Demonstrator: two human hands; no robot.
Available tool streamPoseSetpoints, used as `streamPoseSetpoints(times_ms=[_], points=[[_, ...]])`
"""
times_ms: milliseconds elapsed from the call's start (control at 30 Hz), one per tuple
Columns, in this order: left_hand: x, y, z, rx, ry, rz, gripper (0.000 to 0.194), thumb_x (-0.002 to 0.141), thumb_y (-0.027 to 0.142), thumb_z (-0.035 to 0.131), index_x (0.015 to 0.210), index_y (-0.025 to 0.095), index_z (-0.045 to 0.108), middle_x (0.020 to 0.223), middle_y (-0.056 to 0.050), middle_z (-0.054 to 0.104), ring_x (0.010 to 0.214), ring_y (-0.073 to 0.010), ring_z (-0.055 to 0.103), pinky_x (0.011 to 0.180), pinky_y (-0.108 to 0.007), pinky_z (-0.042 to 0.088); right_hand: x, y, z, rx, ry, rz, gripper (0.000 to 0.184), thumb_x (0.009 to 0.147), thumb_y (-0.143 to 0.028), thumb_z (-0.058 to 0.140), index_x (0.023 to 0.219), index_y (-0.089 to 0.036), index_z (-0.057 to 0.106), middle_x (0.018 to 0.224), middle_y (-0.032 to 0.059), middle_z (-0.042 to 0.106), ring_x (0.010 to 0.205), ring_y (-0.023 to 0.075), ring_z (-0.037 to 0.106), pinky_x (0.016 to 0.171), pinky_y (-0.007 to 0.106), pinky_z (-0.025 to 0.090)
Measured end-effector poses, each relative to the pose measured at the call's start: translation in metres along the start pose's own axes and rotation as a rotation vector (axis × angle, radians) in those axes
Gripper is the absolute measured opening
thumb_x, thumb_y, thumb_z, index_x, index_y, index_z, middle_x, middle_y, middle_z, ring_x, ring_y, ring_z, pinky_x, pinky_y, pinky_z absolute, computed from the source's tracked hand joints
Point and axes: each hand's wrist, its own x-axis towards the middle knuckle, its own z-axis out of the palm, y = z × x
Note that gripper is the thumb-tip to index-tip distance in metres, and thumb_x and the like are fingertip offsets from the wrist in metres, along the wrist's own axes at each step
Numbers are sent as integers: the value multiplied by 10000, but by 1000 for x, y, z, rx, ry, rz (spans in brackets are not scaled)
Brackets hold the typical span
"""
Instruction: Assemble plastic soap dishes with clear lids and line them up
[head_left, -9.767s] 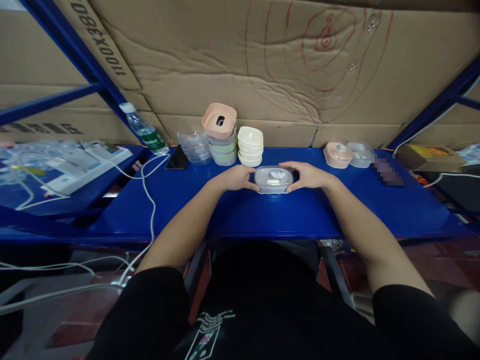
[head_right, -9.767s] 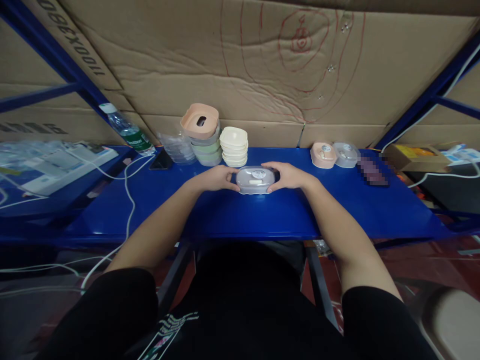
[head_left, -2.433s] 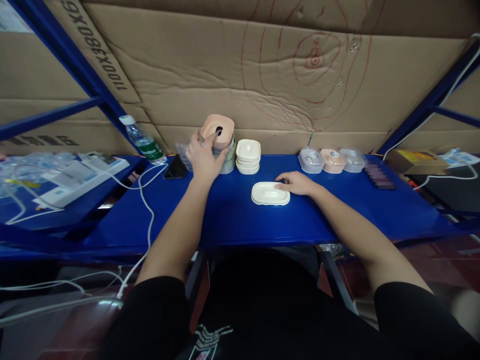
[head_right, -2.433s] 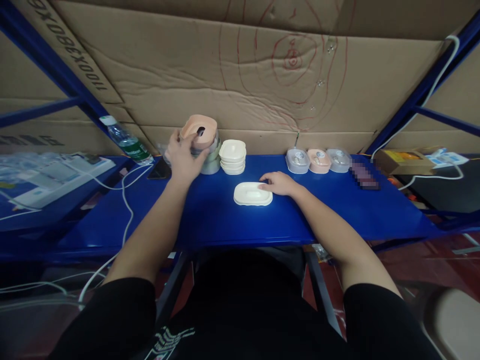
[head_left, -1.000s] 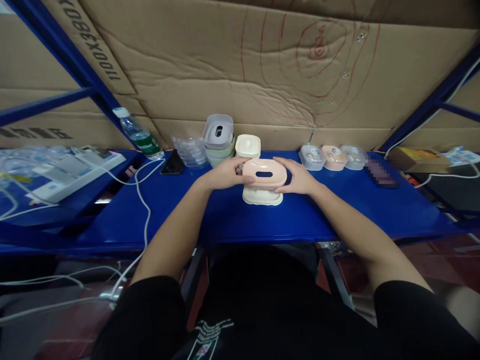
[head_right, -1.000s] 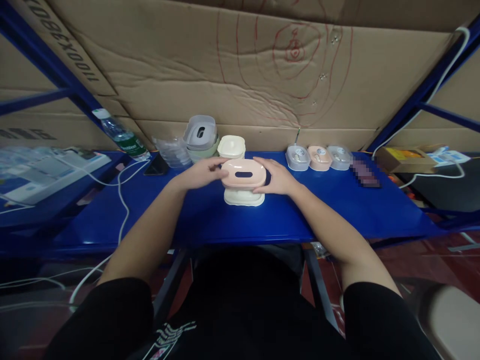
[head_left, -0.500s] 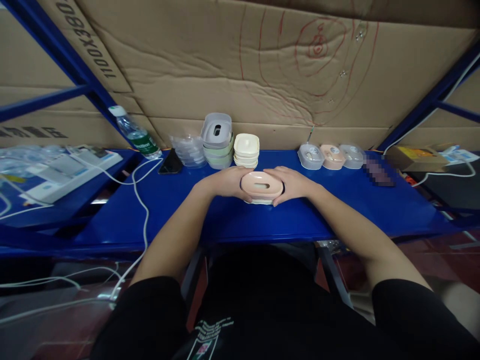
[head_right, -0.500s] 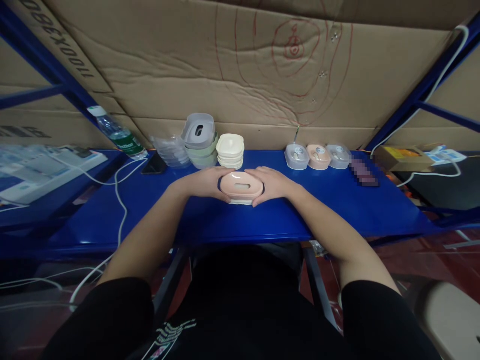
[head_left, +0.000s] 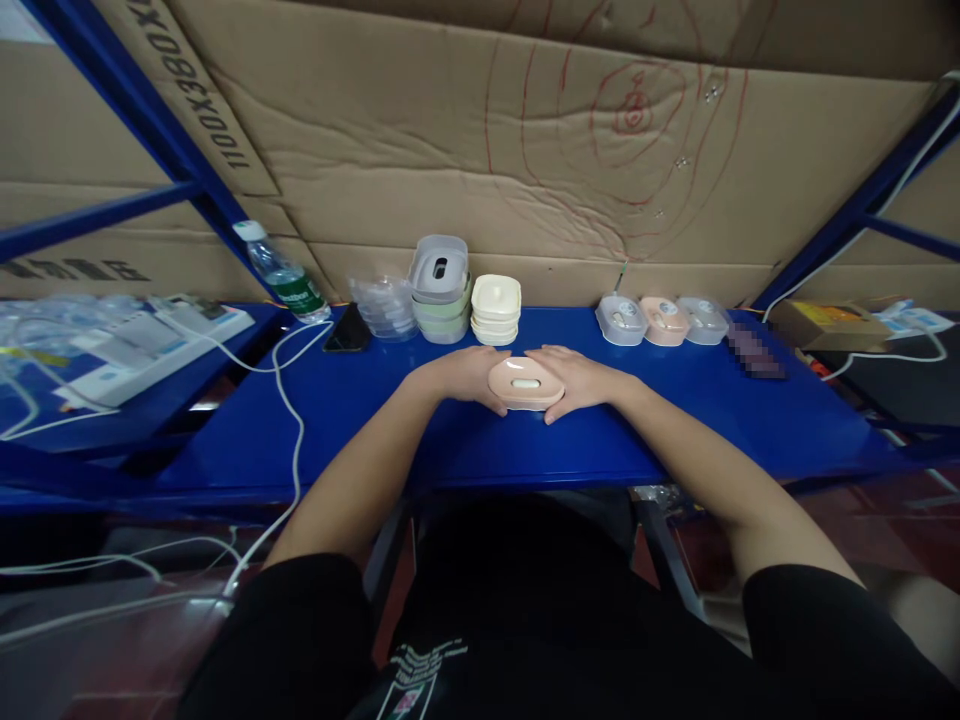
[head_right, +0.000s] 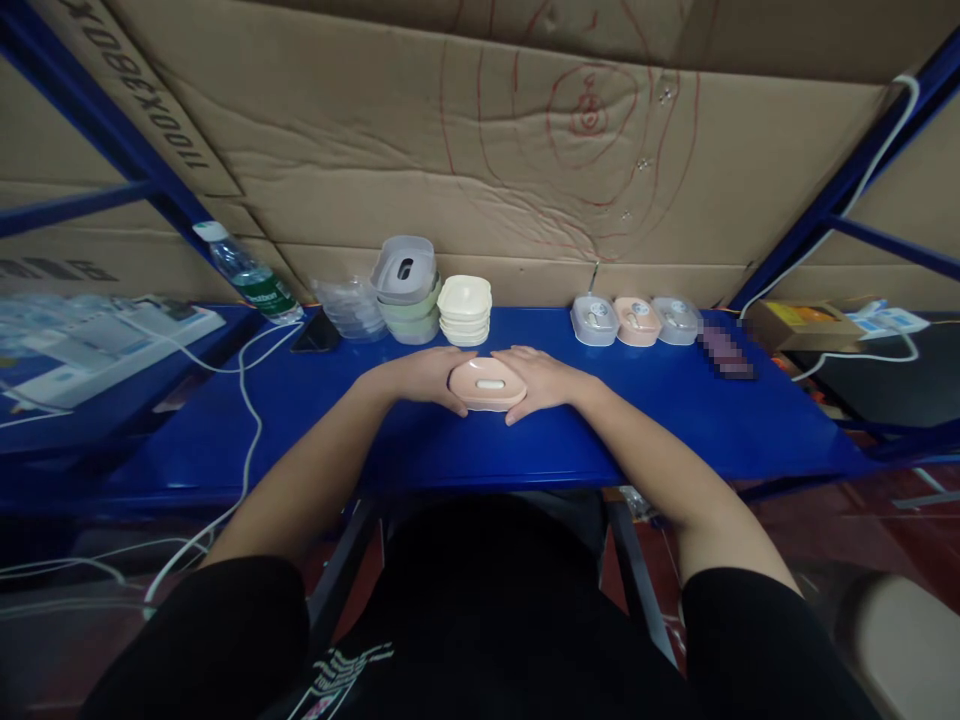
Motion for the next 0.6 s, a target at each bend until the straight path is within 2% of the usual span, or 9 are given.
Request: streamPoseSetpoints(times_ms=[167, 233, 300, 333, 367, 433, 467, 533, 600], points=[[-6, -10, -8, -11, 8, -93, 897, 527, 502, 1006, 1334, 207, 748, 1328, -153, 780, 1184, -368, 735, 965, -405, 563, 0, 0, -2, 13, -9, 11, 1415, 654, -849, 891, 1744, -150, 319, 1724, 274, 442, 1588, 507, 429, 1291, 666, 354], [-16, -20, -19, -41, 46, -179, 816, 527, 539, 999, 1241, 203, 786, 1207, -137, 815, 1052, -336, 767, 874, -384, 581, -1, 1, -3, 18, -4, 3, 1437, 635, -840, 908, 1755, -178, 296, 1739, 261, 427, 1594, 498, 426, 1297, 664, 350], [-29, -32, -33, -96, 133, -253, 623, 631, 581, 947, 1122, 222, 811, 1038, -91, 831, 920, -288, 769, 814, -376, 588, -1, 3, -4, 24, 3, -5, 1454, 623, -834, 919, 1764, -202, 276, 1748, 243, 420, 1597, 487, 427, 1299, 655, 356], [-37, -39, -41, -114, 250, -277, 510, 703, 595, 900, 1047, 228, 817, 969, -77, 823, 881, -274, 760, 803, -381, 591, -2, 4, -4, 26, 6, -8, 1457, 623, -830, 922, 1766, -203, 272, 1751, 239, 419, 1597, 483, 430, 1299, 645, 364], [-44, -46, -49, -110, 425, -300, 421, 790, 589, 840, 1011, 231, 815, 954, -75, 812, 884, -268, 754, 824, -396, 595, -2, 5, -5, 27, 8, -11, 1457, 625, -823, 927, 1766, -197, 273, 1751, 237, 419, 1595, 479, 434, 1300, 634, 371], [-58, -61, -63, 3, 846, -374, 327, 926, 510, 725, 1085, 235, 808, 1054, -90, 792, 987, -280, 743, 953, -452, 585, -3, 6, -6, 28, 8, -16, 1450, 628, -799, 942, 1763, -183, 284, 1750, 234, 422, 1592, 475, 441, 1303, 617, 381], [-63, -69, -68, 97, 1013, -423, 318, 951, 447, 699, 1158, 228, 800, 1153, -104, 771, 1097, -300, 721, 1058, -482, 552, -3, 6, -6, 28, 6, -16, 1447, 628, -787, 950, 1762, -177, 289, 1749, 233, 423, 1591, 475, 442, 1305, 615, 381], [-71, -85, -73, 256, 1189, -545, 428, 937, 337, 701, 1333, 183, 750, 1358, -133, 688, 1343, -367, 612, 1227, -544, 437, -3, 8, -5, 29, 4, -12, 1447, 626, -779, 956, 1761, -173, 294, 1746, 233, 428, 1591, 475, 443, 1307, 619, 379], [-75, -99, -73, 271, 1181, -682, 560, 939, 278, 674, 1489, 175, 662, 1539, -137, 576, 1479, -411, 502, 1287, -578, 368, -3, 11, -3, 33, 10, -10, 1447, 617, -797, 949, 1758, -182, 306, 1740, 229, 440, 1585, 478, 452, 1303, 630, 381]])
